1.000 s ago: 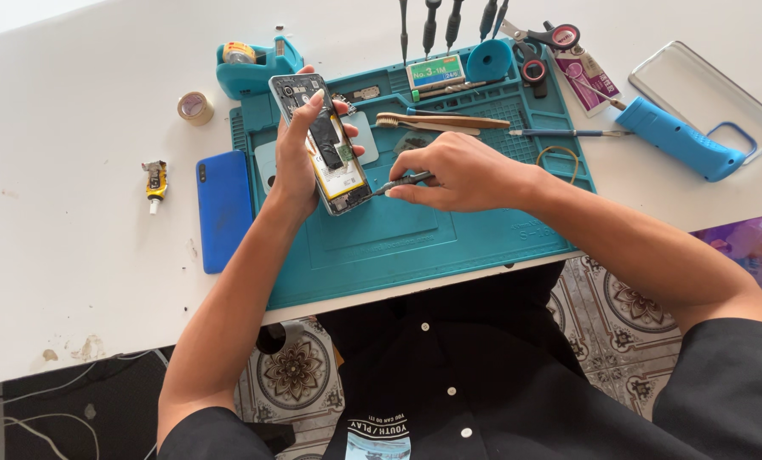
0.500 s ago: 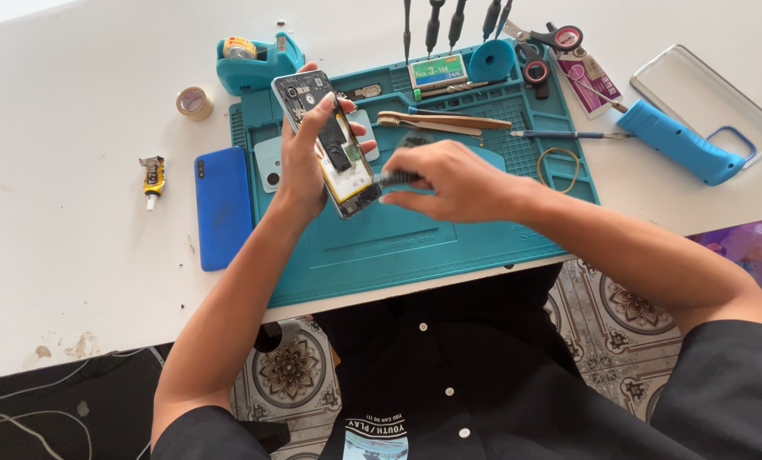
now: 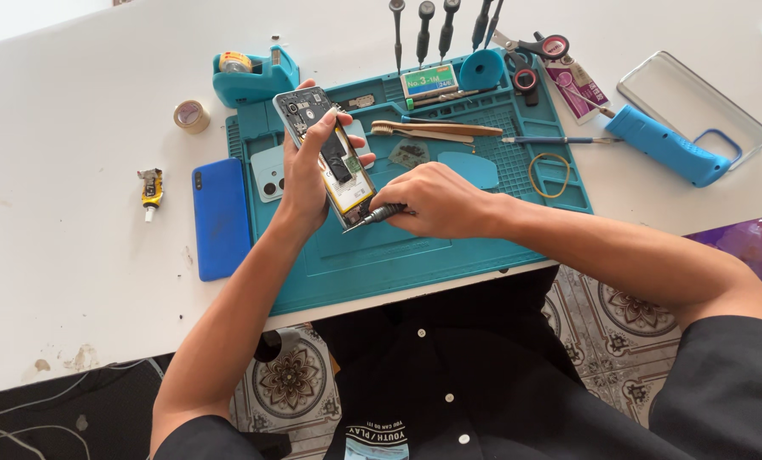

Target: The person uses a metal prying tool to separate the back cover of a light blue smartphone, then uses a screwdriver to remove screws from the internal frame. The back cover is set aside, and the person continues to unscrew components inside the phone.

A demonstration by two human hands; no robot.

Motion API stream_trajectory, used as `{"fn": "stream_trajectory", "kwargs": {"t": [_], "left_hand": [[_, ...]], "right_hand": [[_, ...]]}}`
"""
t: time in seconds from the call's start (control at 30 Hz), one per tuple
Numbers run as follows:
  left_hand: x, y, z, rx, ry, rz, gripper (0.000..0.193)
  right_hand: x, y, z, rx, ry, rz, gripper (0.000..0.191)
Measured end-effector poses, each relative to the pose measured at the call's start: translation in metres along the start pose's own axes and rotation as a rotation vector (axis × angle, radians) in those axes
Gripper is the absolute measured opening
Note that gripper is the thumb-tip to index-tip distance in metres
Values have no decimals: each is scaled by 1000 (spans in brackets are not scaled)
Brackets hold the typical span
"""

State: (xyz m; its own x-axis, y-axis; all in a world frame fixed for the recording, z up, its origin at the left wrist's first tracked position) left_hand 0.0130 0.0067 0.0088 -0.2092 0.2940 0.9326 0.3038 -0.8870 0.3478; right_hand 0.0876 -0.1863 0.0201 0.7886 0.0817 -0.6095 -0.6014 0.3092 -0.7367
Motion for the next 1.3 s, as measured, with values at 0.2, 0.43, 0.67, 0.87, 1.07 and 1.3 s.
{"fn": "stream_trajectory", "kwargs": {"t": [0.2,0.43,0.67,0.87,1.07,1.3], "left_hand": [[-2,1,1,9,3,-6,75],[0,0,0,-3,4,-6,75],[1,2,1,-11,6,15,74],[0,1,1,-16,5,13,75],[-5,2,5,-27,4,-33,79],[-10,4,5,2,-11,27,81]], "right_hand": [[2,3,1,2,-1,-46,24],[1,6,1,16,-28,-69,25],[-2,7,3,20,50,-25,25],[-1,8,3,40,89,14,23],[2,7,2,71,81,36,24],[7,-4,-2,50,77,11,25]]}}
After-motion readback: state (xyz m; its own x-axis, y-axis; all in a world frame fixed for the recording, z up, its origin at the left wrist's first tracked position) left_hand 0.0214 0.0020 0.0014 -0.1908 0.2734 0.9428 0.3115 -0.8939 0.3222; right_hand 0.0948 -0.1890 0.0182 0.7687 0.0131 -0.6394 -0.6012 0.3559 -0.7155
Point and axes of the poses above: each hand's wrist, its own z-axis towards the middle knuckle, its own y-axis out of the palm, x = y × z, the point moved 1 cm from there along z, towards the middle knuckle, and after that the axes turned 3 degrees about z, right-handed, at the moved point
